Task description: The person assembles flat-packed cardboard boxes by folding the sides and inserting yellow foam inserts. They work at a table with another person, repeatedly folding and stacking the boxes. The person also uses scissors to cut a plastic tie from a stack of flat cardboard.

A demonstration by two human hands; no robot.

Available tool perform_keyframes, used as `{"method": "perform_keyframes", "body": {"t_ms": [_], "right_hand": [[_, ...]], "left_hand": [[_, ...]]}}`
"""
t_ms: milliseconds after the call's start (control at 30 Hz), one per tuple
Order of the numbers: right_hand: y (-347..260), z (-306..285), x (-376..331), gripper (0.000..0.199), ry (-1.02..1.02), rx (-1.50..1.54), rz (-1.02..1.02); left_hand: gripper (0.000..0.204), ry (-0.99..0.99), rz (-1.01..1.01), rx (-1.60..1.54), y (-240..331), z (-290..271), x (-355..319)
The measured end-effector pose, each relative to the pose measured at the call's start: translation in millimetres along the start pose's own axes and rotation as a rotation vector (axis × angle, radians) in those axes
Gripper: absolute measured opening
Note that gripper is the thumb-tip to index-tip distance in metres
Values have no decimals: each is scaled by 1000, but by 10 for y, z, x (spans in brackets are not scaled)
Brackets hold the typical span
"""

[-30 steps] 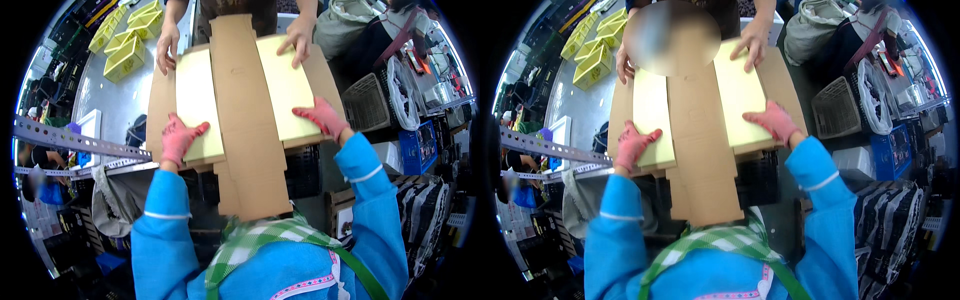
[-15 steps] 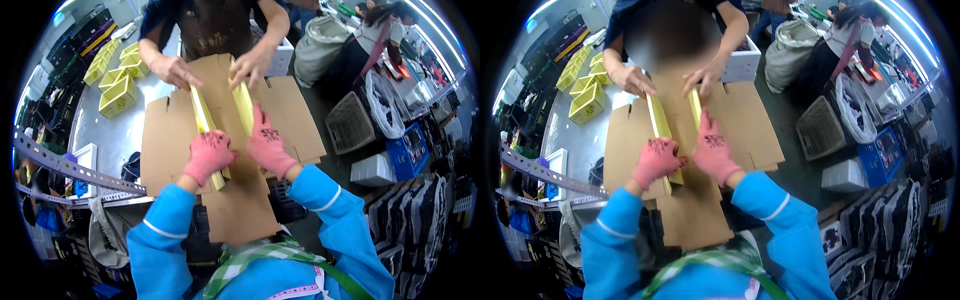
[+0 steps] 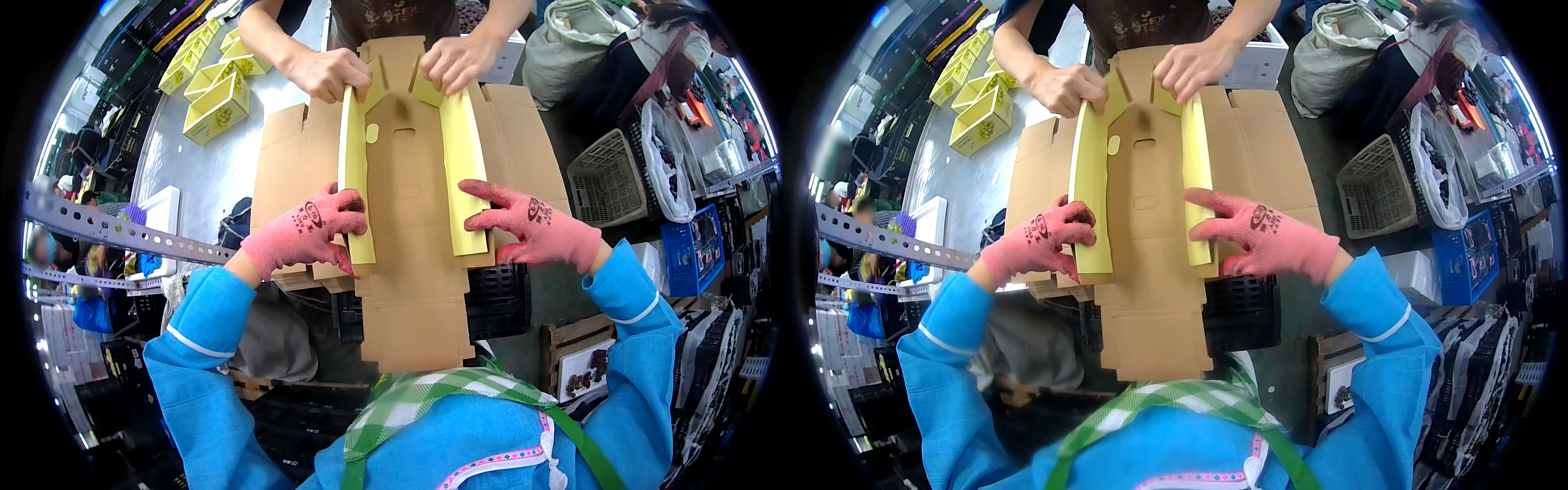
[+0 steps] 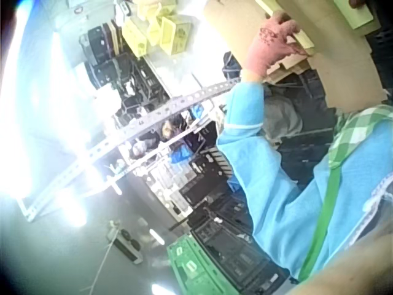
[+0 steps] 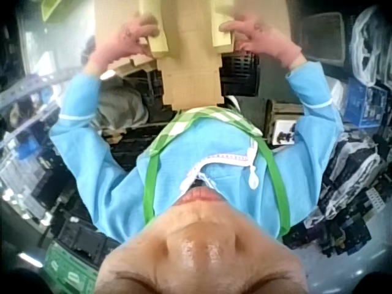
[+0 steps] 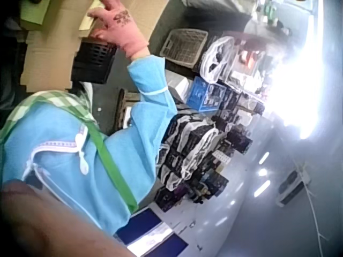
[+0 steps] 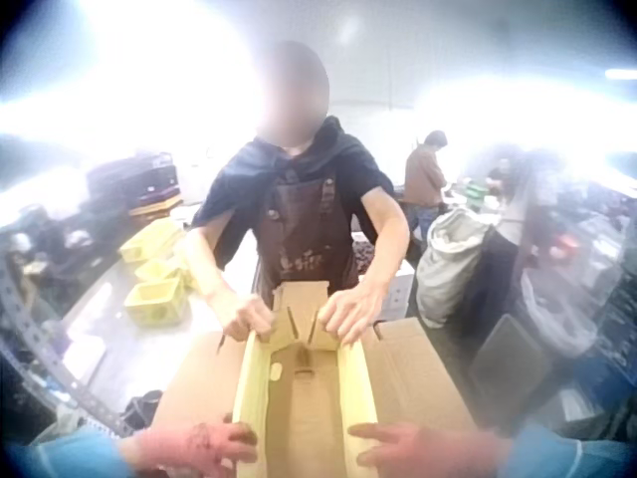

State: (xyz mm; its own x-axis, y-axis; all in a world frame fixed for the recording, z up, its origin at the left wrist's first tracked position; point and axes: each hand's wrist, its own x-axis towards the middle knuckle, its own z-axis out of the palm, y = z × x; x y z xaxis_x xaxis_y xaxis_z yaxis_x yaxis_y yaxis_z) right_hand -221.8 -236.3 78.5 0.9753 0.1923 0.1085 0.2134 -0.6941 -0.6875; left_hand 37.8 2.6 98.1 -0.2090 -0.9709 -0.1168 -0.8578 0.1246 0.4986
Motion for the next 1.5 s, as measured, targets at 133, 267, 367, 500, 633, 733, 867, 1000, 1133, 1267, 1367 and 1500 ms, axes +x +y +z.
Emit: {"method": "perform_keyframes", "body": {"t_ms": [133,267,367,500,633,733,867,1000,1133,1267,1367,1500], "right_hand": [[160,143,52,43,136,-294,-132],[186,357,195,39,440,-313,-140],[78,617,498,39,671,-419,-60],[-43,745,623,54,744,-529,71],[-43,714,595,54,699,-603,65],[-45,692,633,54,677,-540,43],[-131,664,449,52,846,481,95],[-143,1292,4,40,1118,326,531],[-369,2070,-458,44,646,420,850],[-506,1848,-501,38,775,595,830],[-763,1416,-509,36,666,710,817],[-931,934,-537,33,812,1386,421]], "left_hand": [[50,211,148,126,-89,163,-60],[43,538,50,149,-17,298,61],[44,717,-182,287,165,541,311],[52,597,-194,348,318,565,293],[45,325,-234,478,518,311,300],[39,407,-309,530,442,357,537],[33,611,-294,596,440,534,605],[33,723,-285,632,527,648,599],[32,624,-417,571,661,651,632],[38,568,-466,543,704,676,692],[48,621,-452,544,666,721,600],[48,605,-463,512,739,719,578]]}}
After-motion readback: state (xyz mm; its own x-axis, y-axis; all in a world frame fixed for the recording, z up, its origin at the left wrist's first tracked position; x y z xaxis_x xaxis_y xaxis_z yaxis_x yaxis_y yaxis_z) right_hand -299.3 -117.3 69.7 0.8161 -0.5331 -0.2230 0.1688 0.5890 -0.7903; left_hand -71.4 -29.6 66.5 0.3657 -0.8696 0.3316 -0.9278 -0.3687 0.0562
